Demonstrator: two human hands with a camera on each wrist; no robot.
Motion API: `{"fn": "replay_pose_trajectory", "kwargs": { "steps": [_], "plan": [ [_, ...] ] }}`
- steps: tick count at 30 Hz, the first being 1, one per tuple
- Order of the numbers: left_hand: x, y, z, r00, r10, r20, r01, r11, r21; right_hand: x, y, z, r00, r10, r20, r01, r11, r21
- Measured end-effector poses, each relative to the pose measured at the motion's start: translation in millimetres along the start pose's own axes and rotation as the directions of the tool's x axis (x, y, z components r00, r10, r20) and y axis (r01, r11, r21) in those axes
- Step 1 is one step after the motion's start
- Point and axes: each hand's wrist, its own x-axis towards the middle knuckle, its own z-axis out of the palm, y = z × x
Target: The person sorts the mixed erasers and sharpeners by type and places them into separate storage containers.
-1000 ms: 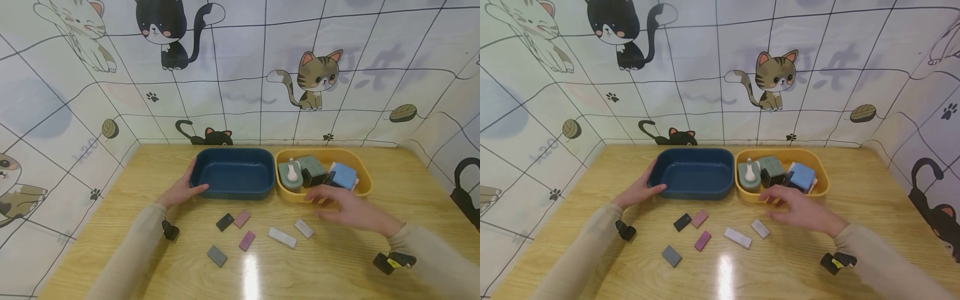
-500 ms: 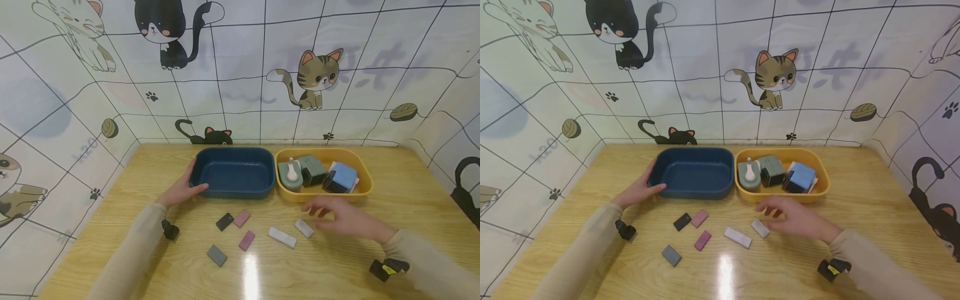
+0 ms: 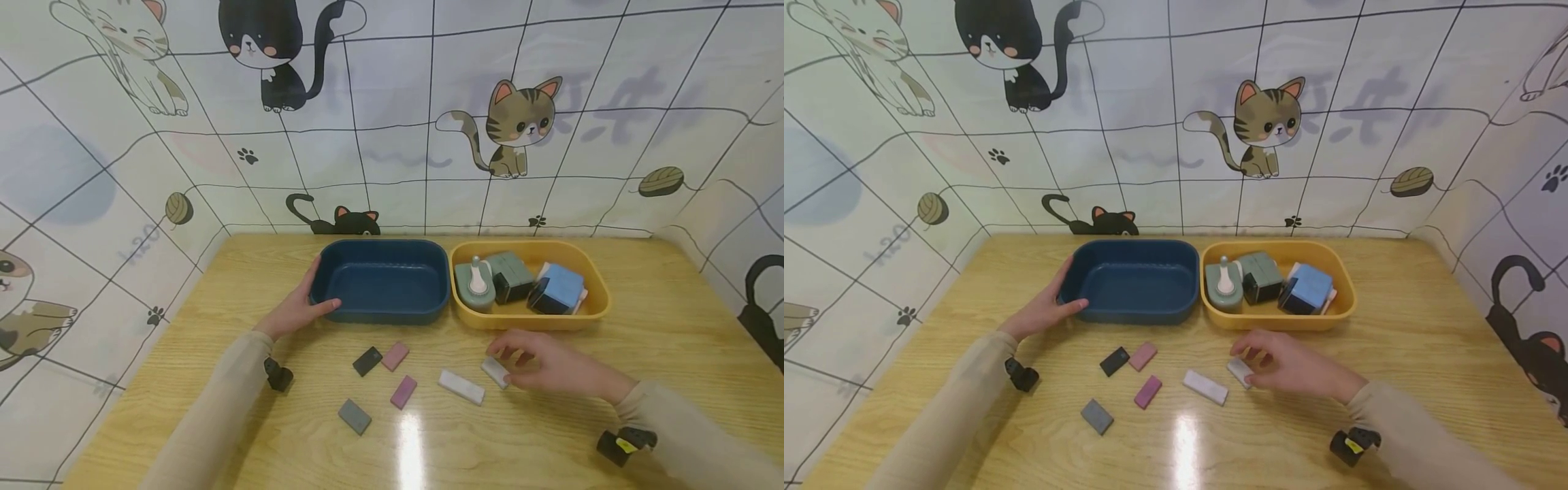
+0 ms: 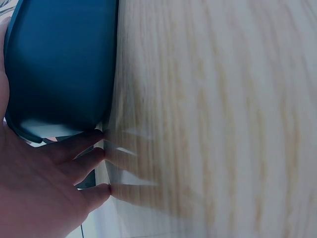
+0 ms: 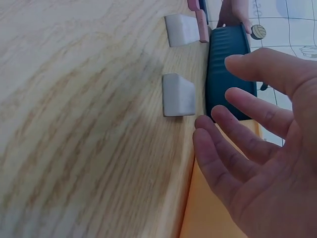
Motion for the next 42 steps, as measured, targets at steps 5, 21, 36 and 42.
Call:
{"fn": "replay_pose_trajectory", "kwargs": {
  "steps": [5, 21, 36, 42],
  "plan": [
    [0.2, 0.0, -0.1, 1.0, 0.002, -0.003, -0.002, 1.0, 0.006, -1.3, 0.1, 0.9, 0.999, 0.039, 0.037, -0.04, 0.999, 0.022],
    [-1.2, 1.6, 0.2, 1.0, -0.015, 0.0, 0.015, 1.0, 0.01, -1.2, 10.5, 12.7, 0.987, 0.146, 0.069, -0.145, 0.989, -0.024],
    [0.1, 0.8, 0.0, 1.0, -0.013, -0.004, 0.013, 1.0, 0.015, 0.7, 12.9, 16.5, 0.987, 0.161, 0.023, -0.161, 0.987, -0.005],
    [0.1, 0.6, 0.1, 1.0, -0.011, -0.004, 0.011, 1.0, 0.014, 0.9, 13.7, 16.8, 0.984, 0.179, 0.017, -0.179, 0.984, 0.0]
  ]
}}
